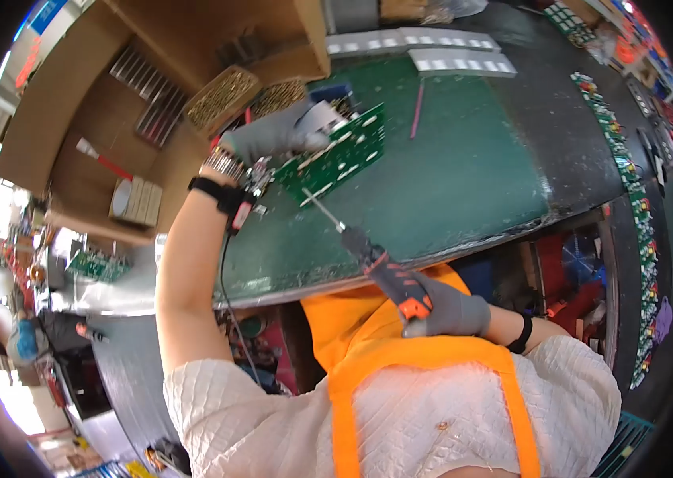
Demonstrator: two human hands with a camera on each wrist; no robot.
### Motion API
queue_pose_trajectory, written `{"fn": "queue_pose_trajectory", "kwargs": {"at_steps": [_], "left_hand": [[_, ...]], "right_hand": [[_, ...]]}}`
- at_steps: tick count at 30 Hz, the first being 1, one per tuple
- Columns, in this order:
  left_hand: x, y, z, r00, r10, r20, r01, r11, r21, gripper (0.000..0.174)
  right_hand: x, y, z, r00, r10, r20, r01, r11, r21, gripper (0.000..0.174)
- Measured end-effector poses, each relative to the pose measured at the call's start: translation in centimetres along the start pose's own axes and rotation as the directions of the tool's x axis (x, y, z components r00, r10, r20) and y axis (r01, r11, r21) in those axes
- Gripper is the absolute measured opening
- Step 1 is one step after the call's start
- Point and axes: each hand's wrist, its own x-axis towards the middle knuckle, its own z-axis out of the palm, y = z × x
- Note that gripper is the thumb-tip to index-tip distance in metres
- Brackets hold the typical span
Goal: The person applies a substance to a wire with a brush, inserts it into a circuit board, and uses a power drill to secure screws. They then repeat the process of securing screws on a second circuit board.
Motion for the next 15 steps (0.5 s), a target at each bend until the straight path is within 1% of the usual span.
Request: {"fn": "queue_pose_trajectory", "kwargs": {"at_steps": [2,3,4,5,6,7,8,9,10,12,13,14,15], "left_hand": [[-0.1,-0.2,0.2,1.000,-0.022,0.020,0.024,0.996,-0.085,0.080],[-0.1,0.2,0.6,0.999,0.024,0.023,-0.022,0.994,-0.109,0.071],[-0.1,0.5,1.0,0.997,0.068,0.025,-0.064,0.989,-0.132,0.062],[-0.1,0.4,0.9,0.999,0.004,0.043,-0.001,0.998,-0.066,0.072],[-0.5,0.9,1.0,0.999,-0.009,0.051,0.010,1.000,-0.021,0.080],[-0.5,0.6,1.6,0.999,0.033,0.010,-0.034,0.998,0.044,0.083],[-0.6,0.2,2.0,0.997,0.076,-0.029,-0.072,0.991,0.110,0.086],[-1.6,3.7,2.3,0.985,-0.168,0.024,0.166,0.983,0.077,0.093],[-1.8,3.4,2.7,0.986,-0.167,0.018,0.165,0.982,0.086,0.093],[-2.0,3.7,3.2,0.996,-0.038,-0.078,0.047,0.992,0.116,0.100],[-2.4,4.1,2.9,0.977,-0.211,-0.007,0.211,0.975,0.070,0.096],[-2.0,2.6,2.4,0.976,-0.216,-0.016,0.216,0.974,0.070,0.096],[-1.3,-0.3,1.5,0.997,-0.067,-0.025,0.066,0.997,-0.026,0.094]], "right_hand": [[-1.2,-0.9,-0.6,0.999,0.009,-0.037,-0.014,0.990,-0.138,0.101],[-0.9,-0.4,-1.3,0.988,-0.119,-0.102,0.107,0.988,-0.112,0.103],[-0.2,-0.6,-2.1,0.983,-0.131,-0.125,0.117,0.987,-0.114,0.103],[0.9,-1.3,-3.0,0.956,-0.211,-0.205,0.193,0.976,-0.102,0.103],[1.8,-2.3,-3.9,0.917,-0.287,-0.278,0.270,0.958,-0.098,0.104],[2.7,-3.4,-4.6,0.910,-0.300,-0.285,0.281,0.954,-0.105,0.104],[3.6,-4.5,-5.1,0.894,-0.343,-0.289,0.329,0.939,-0.099,0.104],[4.3,-5.3,-5.5,0.876,-0.384,-0.292,0.375,0.923,-0.089,0.105],[4.9,-6.1,-5.9,0.872,-0.394,-0.290,0.385,0.919,-0.091,0.105],[5.9,-7.3,-6.4,0.943,-0.248,-0.223,0.243,0.969,-0.051,0.104],[6.3,-7.3,-6.5,0.943,-0.253,-0.215,0.247,0.968,-0.052,0.104],[6.8,-7.2,-6.6,0.932,-0.250,-0.262,0.241,0.968,-0.069,0.103],[7.4,-7.2,-6.6,0.920,-0.247,-0.304,0.232,0.969,-0.085,0.102]]}}
